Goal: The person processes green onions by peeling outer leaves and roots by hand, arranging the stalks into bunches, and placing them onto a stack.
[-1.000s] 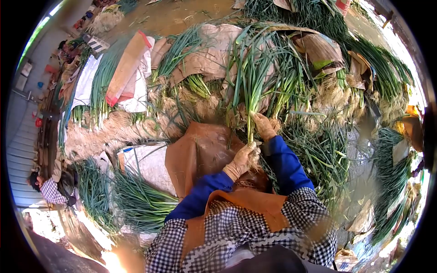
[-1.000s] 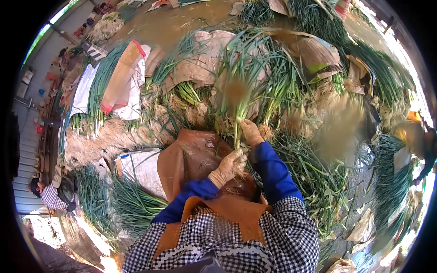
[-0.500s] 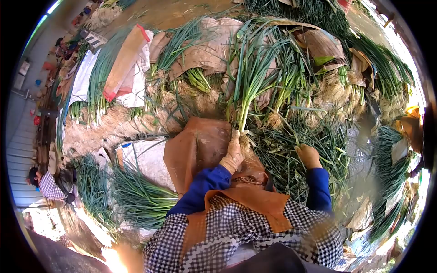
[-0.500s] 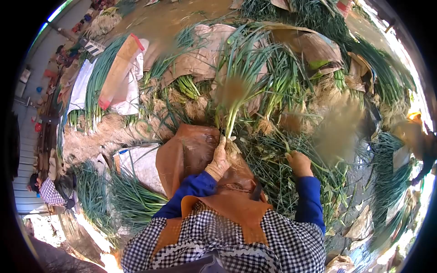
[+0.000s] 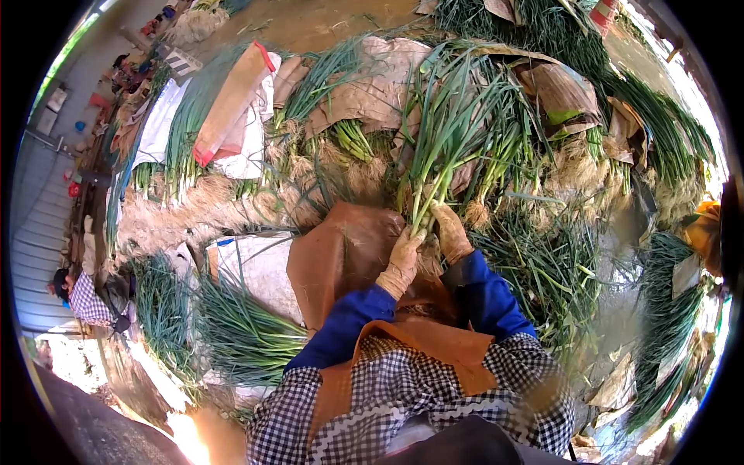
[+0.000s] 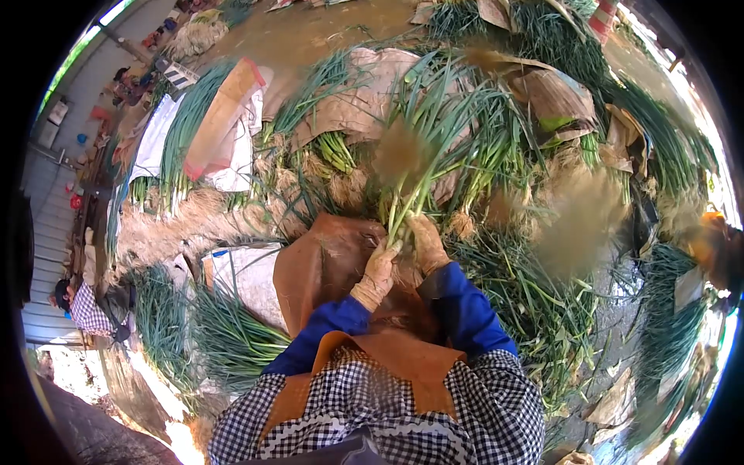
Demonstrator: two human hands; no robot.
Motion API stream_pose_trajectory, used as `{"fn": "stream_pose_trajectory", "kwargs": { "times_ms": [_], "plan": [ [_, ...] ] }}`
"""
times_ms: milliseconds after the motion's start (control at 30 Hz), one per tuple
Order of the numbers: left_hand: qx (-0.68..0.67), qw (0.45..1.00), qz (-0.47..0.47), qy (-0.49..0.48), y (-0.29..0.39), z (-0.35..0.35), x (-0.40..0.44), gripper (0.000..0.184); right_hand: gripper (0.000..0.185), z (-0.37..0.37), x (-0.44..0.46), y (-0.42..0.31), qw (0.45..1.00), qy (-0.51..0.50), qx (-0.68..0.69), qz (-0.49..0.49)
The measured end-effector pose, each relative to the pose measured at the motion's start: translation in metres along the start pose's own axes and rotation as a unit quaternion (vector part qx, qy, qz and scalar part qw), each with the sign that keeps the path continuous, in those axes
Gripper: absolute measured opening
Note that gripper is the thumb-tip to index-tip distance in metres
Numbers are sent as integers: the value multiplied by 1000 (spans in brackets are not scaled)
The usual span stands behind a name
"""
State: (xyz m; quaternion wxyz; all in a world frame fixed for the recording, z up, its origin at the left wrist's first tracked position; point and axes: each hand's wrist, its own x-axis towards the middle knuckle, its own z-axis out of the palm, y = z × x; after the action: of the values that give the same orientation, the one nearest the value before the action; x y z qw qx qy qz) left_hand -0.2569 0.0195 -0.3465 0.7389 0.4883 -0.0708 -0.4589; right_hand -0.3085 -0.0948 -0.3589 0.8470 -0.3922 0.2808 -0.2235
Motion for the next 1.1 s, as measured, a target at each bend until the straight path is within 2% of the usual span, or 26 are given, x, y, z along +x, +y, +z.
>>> {"fn": "stream_pose_trajectory", "kwargs": {
  "times_ms": [67,100,133,200,233,300,333,400,433,467,500,533,567,600,633,667,733,767,800,833,867,900,933,1000,1067,1100],
  "plan": [
    [37,999,1,-16,-12,-3,1,20,22,-2,-8,0,987,91,135,4],
    [88,996,7,-21,-16,-8,2,19,23,-9,-7,-6,981,100,164,-31],
    [126,991,54,-13,-20,-14,1,20,25,-21,2,-14,961,202,184,-36],
    [138,990,18,-19,-10,-22,-3,21,26,-67,16,-26,971,200,18,-133],
    [139,990,20,-19,-3,-16,-5,21,26,-61,15,-32,971,198,19,-135],
    [-13,998,-12,-54,5,4,-13,24,28,-47,-1,-54,981,157,-107,-48],
    [-62,995,-56,-51,5,9,-12,18,30,-50,1,-44,975,143,-170,-33],
    [-62,994,-57,-77,-18,4,-6,19,28,-37,-3,-30,978,101,-167,-69],
    [-93,988,-79,-97,-17,9,-7,16,27,-30,-9,-23,976,92,-197,-5],
    [-17,994,-77,-77,-13,15,-15,19,27,-28,-11,-16,976,90,-198,-1],
    [24,996,-63,-57,-14,15,-17,20,30,-26,-14,-9,911,106,-387,-89],
    [67,996,-49,-38,-19,14,-17,22,34,-24,-15,-4,803,117,-558,-175],
    [67,996,-49,-38,-23,12,-15,22,34,-10,-21,-26,798,198,-542,-172],
    [165,986,-31,-3,-27,11,-13,22,34,-5,-21,-45,736,263,-600,-172],
    [262,965,-12,32,-32,10,-11,23,33,-4,-16,-52,745,255,-581,-206],
    [260,965,-13,31,-43,4,-7,23,32,-2,-14,-58,753,248,-560,-239],
    [351,928,123,8,-53,3,-5,24,34,8,-11,-68,783,212,-565,-153],
    [420,900,112,11,-42,10,-13,25,33,9,-8,-70,773,220,-579,-141],
    [420,900,115,11,-48,9,-9,25,33,8,-5,-69,763,227,-592,-128],
    [291,951,100,16,-65,2,-1,24,32,0,1,-60,789,246,-538,-162],
    [284,953,105,13,-58,6,-4,24,30,-4,2,-56,813,263,-482,-195],
    [278,954,110,10,-50,10,-8,24,26,-9,2,-51,908,240,-274,-208],
    [277,955,109,12,-42,11,-13,24,22,-34,9,-36,923,252,-215,-194],
    [382,919,100,-5,-34,12,-18,26,20,-41,3,-27,920,225,-248,-204],
    [356,930,90,-20,-27,13,-19,27,27,-43,0,-24,910,155,-311,-228],
    [309,949,59,-30,-24,13,-20,28,32,-43,-2,-22,931,124,-290,-182]
  ]
}}
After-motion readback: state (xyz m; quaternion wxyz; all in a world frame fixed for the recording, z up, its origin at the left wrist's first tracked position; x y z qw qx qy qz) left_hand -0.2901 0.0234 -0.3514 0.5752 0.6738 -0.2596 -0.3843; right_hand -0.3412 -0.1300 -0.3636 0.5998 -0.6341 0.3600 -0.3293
